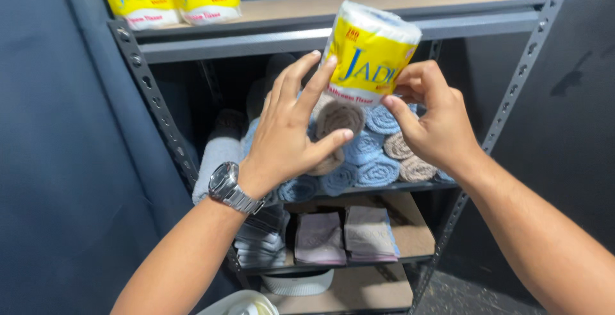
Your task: The person sits on the floor and repeatedly picks up rolls of toilet paper from a white bucket. They place the rolls onto a metal shelf, stacking them in rows next to existing packages.
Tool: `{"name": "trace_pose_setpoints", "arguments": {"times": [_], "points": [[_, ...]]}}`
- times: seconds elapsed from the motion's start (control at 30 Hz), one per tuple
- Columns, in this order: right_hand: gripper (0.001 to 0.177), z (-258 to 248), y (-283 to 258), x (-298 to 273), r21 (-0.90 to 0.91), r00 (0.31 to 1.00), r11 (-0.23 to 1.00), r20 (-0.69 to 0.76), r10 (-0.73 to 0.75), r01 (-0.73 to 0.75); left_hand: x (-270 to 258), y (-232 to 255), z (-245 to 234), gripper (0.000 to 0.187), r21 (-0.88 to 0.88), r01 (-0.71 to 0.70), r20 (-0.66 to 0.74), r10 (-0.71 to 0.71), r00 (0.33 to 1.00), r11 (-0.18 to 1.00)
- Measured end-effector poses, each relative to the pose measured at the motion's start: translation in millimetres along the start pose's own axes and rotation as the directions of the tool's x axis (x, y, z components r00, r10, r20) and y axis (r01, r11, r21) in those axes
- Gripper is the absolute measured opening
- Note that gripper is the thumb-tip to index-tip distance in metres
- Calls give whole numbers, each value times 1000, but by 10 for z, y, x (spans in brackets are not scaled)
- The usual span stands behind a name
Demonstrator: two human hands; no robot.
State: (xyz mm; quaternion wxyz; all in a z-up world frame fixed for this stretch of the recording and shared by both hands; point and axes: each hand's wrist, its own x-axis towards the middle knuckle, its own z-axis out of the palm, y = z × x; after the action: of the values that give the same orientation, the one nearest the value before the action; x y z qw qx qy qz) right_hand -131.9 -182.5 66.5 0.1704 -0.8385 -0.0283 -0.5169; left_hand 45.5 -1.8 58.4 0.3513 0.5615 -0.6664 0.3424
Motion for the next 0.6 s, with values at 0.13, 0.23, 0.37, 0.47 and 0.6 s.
{"name": "trace_pose_setpoints", "arguments": {"times": [0.13, 0.23, 0.37, 0.47, 0.6], "points": [[23, 142, -98, 380, 27, 1000, 1000, 7, 9, -9, 139, -224, -80, 107, 366, 100, -25, -97, 995, 925], [22, 286, -111, 638, 6, 999, 999, -11, -37, 37, 246, -392, -147, 113, 439, 138, -58, -125, 990, 888], [27, 467, -36, 1046, -16, 980, 984, -86, -177, 177, 377, -618, -241, 121, 460, 158, -108, -121, 987, 874], [26, 591, -100, 1346, -16, 971, 977, -112, -213, 213, 494, -865, -278, 113, 439, 174, -122, -134, 983, 881], [29, 841, 98, 1664, -49, 973, 981, -127, -191, 186, 605, -1039, -236, 105, 410, 275, -175, -221, 959, 870]]}}
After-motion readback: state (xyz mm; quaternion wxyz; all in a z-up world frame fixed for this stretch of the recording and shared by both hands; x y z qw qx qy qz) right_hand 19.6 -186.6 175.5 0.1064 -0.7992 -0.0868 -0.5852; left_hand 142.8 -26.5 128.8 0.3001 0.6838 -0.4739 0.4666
